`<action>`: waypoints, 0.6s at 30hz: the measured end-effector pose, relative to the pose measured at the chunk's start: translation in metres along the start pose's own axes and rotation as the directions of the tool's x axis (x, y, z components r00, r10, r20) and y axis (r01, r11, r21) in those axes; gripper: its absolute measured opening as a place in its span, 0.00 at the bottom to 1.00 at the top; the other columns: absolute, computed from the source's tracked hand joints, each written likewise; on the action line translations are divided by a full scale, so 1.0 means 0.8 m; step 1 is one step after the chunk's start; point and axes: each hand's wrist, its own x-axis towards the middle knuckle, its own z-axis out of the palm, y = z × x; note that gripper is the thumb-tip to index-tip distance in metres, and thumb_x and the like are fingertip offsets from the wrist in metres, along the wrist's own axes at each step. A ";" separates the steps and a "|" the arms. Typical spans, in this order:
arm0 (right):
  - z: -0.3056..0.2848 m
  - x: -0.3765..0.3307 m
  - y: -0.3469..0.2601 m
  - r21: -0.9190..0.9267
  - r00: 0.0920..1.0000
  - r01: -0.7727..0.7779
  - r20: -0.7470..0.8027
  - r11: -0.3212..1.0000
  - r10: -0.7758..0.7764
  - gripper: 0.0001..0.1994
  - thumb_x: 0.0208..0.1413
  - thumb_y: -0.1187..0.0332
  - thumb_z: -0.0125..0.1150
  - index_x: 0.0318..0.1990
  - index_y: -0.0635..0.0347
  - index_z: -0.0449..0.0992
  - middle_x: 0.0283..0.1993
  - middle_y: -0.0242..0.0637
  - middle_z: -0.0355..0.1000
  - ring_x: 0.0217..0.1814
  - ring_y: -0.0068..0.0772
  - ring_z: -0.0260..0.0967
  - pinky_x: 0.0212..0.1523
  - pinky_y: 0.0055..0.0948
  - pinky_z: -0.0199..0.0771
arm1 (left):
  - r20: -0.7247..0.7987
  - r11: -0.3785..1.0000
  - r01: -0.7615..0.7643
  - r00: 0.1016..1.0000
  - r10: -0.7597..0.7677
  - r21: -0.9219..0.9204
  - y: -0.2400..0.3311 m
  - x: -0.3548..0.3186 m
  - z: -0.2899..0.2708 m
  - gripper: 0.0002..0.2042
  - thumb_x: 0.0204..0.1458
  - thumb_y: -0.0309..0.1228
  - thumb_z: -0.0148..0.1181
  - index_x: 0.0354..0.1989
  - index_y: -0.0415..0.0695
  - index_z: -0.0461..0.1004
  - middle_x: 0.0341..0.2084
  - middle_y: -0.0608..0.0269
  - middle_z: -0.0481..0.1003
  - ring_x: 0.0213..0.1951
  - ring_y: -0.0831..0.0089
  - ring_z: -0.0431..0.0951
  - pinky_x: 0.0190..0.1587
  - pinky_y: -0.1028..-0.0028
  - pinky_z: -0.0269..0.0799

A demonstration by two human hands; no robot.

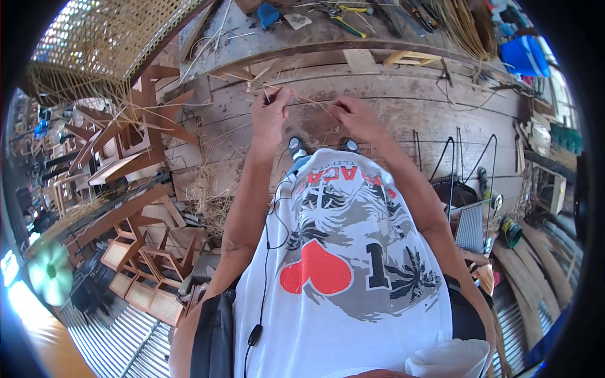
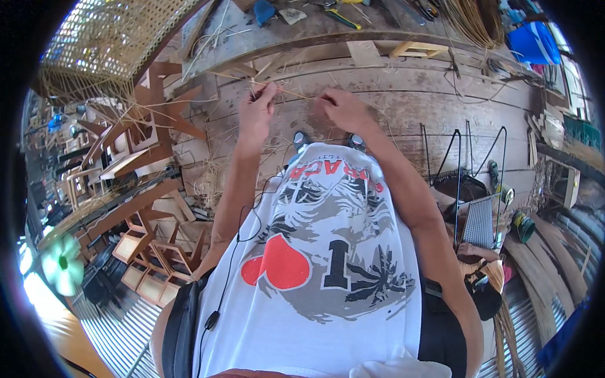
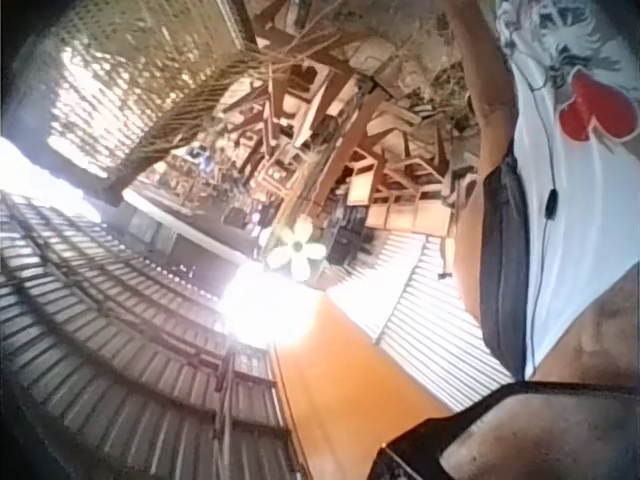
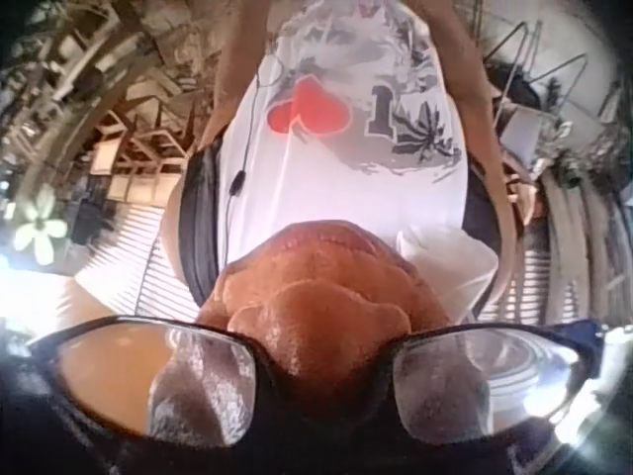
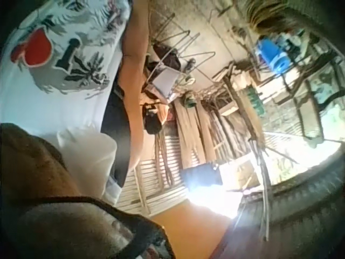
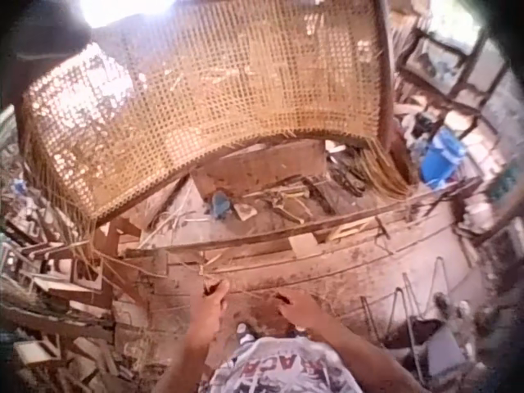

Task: Weaving rattan strips into a mesh for furniture construction.

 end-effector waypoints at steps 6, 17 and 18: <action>-0.051 -0.029 0.017 0.346 0.950 -0.283 0.230 0.894 0.211 0.14 0.88 0.57 0.71 0.63 0.59 0.89 0.39 0.27 0.84 0.38 0.17 0.81 0.41 0.27 0.82 | -0.092 1.000 -0.013 0.996 0.011 -0.012 0.038 0.016 -0.023 0.10 0.75 0.29 0.82 0.57 0.39 0.92 0.42 0.63 0.94 0.26 0.82 0.77 0.27 0.76 0.67; -0.073 -0.036 0.021 0.501 0.917 -0.346 0.361 0.793 0.172 0.13 0.88 0.62 0.71 0.67 0.58 0.87 0.48 0.23 0.83 0.43 0.16 0.82 0.44 0.24 0.85 | -0.174 0.980 -0.073 0.984 0.041 -0.183 0.074 0.080 -0.117 0.06 0.72 0.29 0.85 0.49 0.46 0.92 0.43 0.59 0.95 0.23 0.83 0.76 0.25 0.77 0.65; -0.082 -0.044 0.023 0.500 0.920 -0.348 0.346 0.793 0.186 0.13 0.88 0.62 0.71 0.67 0.58 0.87 0.48 0.23 0.83 0.43 0.16 0.82 0.44 0.24 0.85 | -0.155 0.980 -0.064 0.987 0.034 -0.188 0.078 0.092 -0.133 0.06 0.72 0.29 0.85 0.49 0.46 0.92 0.43 0.59 0.95 0.23 0.83 0.76 0.25 0.77 0.65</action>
